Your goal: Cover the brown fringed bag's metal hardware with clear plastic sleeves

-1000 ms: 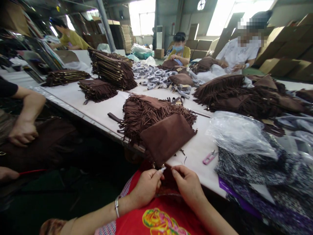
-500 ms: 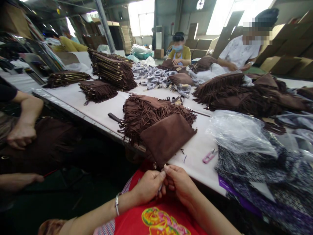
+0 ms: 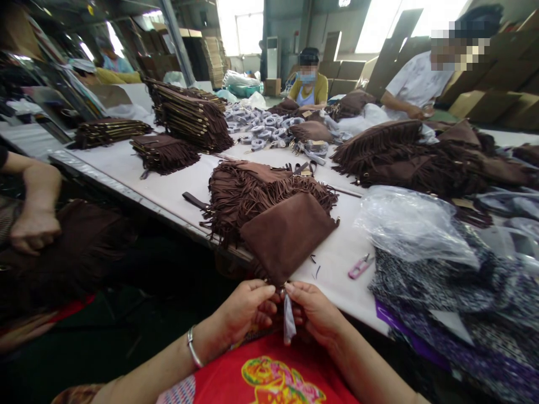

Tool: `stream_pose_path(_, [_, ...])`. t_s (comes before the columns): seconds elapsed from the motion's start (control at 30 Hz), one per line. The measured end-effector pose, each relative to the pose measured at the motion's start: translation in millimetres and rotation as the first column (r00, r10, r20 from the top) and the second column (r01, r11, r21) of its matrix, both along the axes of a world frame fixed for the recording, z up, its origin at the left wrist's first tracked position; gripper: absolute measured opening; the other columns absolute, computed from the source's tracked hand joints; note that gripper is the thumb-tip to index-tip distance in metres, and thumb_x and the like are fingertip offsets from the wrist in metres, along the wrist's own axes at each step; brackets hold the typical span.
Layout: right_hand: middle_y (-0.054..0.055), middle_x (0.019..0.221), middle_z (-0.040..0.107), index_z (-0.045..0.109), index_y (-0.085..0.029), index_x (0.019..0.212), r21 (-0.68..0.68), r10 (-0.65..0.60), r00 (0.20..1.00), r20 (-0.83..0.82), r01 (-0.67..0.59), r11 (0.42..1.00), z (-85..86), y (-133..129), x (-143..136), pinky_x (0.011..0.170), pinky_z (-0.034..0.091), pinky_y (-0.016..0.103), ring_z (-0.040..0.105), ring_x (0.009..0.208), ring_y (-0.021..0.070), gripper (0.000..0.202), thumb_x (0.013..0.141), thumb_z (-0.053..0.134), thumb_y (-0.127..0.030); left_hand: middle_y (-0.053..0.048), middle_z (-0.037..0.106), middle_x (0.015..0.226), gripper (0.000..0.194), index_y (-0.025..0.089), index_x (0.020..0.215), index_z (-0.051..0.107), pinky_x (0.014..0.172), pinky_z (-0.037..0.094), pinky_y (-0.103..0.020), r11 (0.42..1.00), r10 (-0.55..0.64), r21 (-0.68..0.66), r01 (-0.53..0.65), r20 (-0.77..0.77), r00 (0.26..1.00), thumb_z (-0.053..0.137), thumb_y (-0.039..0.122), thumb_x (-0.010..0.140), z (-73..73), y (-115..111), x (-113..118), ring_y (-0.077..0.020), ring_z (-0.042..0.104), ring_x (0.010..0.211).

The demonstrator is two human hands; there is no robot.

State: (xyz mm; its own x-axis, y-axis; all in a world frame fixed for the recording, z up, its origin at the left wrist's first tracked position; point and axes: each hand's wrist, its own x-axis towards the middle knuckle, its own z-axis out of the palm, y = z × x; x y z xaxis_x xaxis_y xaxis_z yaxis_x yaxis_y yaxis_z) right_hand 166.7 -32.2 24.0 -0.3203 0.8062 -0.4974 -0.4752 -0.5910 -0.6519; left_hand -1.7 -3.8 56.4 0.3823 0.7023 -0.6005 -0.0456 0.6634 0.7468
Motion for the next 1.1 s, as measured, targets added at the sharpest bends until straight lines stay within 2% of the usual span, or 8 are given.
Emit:
stream_pose_path(0.2, [-0.009,0.047,0.034,0.056,-0.015,0.068,0.042,0.049,0.998,0.029,-0.051,0.998,-6.5,0.1,-1.8,0.042,0.011,0.02,0.02,0.041,0.0032,0.037,0.08,0.07,-0.047,0.001,0.054,0.053,0.026,0.014,0.066,0.06,0.046,0.038,-0.021,0.997,0.054,0.055,-0.046,-0.156,0.986,0.066,0.039,0.073,-5.0,-9.1,3.7,-0.0086,0.048,0.045])
stream_pose_path(0.33, [-0.008,0.049,0.04,0.054,-0.016,0.067,0.057,0.042,0.992,0.121,-0.049,0.997,-10.3,-2.3,-2.0,0.043,0.018,0.02,0.028,0.042,0.0044,0.039,0.079,0.07,-0.049,0.003,0.05,0.047,0.022,0.016,0.063,0.058,0.042,0.032,-0.022,0.985,0.093,0.16,-0.063,-0.189,0.977,0.062,0.035,0.074,-8.3,-10.9,5.5,-0.0094,0.043,0.042])
stream_pose_path(0.47, [-0.006,0.05,0.048,0.055,-0.016,0.068,0.04,0.026,0.98,0.196,-0.035,0.999,-12.7,-5.5,-1.2,0.043,0.026,0.02,0.036,0.043,0.0061,0.04,0.078,0.071,-0.051,0.0,0.059,0.055,0.02,0.016,0.067,0.064,0.047,0.038,-0.023,0.951,0.092,0.308,0.01,-0.313,0.945,0.06,0.033,0.076,-7.7,-14.5,4.6,-0.0117,0.05,0.05])
stream_pose_path(0.63, [-0.001,0.057,0.061,0.055,-0.016,0.073,0.047,0.047,0.989,0.14,-0.054,0.997,-6.9,-6.3,-3.5,0.046,0.038,0.019,0.049,0.046,0.0083,0.04,0.077,0.071,-0.052,-0.006,0.07,0.073,0.024,0.017,0.07,0.068,0.059,0.044,-0.024,0.864,0.1,0.489,0.124,-0.407,0.908,0.06,0.037,0.08,-9.2,-18.4,3.2,-0.0163,0.061,0.066])
stream_pose_path(0.73, [0.002,0.058,0.066,0.055,-0.017,0.081,0.081,0.097,0.984,0.151,-0.111,0.991,-0.7,-7.3,-3.0,0.04,0.039,0.021,0.052,0.041,0.0108,0.041,0.079,0.067,-0.056,-0.006,0.07,0.072,0.025,0.017,0.069,0.068,0.059,0.044,-0.024,0.838,0.104,0.524,0.15,-0.425,0.899,0.058,0.036,0.082,-8.9,-17.8,3.2,-0.016,0.062,0.065])
stream_pose_path(0.87, [0.002,0.063,0.067,0.06,-0.016,0.095,0.111,0.111,0.953,0.283,-0.147,0.983,7.6,-13.2,-0.4,0.04,0.039,0.02,0.053,0.043,0.0107,0.04,0.078,0.07,-0.05,-0.006,0.071,0.072,0.023,0.016,0.071,0.069,0.058,0.044,-0.024,0.864,0.096,0.483,0.144,-0.439,0.894,0.058,0.035,0.081,-6.7,-15.7,3.9,-0.0161,0.062,0.065])
stream_pose_path(0.97, [0.001,0.065,0.065,0.064,-0.016,0.093,0.159,0.062,0.868,0.492,-0.16,0.974,13.6,-19.4,-1.3,0.042,0.039,0.021,0.054,0.048,0.0116,0.034,0.082,0.064,-0.048,-0.007,0.071,0.072,0.022,0.016,0.071,0.069,0.058,0.045,-0.024,0.877,0.08,0.457,0.147,-0.442,0.893,0.058,0.033,0.08,-4.5,-14.7,5.1,-0.0164,0.062,0.065])
stream_pose_path(1.1, [0.004,0.081,0.07,0.068,-0.019,0.087,0.364,-0.146,0.564,0.813,-0.298,0.882,19.4,-24.1,-5.7,0.064,0.048,0.027,0.064,0.071,0.0183,0.02,0.089,0.055,-0.035,-0.005,0.07,0.069,0.02,0.016,0.068,0.068,0.059,0.045,-0.024,0.863,0.08,0.479,0.157,-0.437,0.896,0.058,0.029,0.079,-2.8,-14.3,8.5,-0.0156,0.061,0.064])
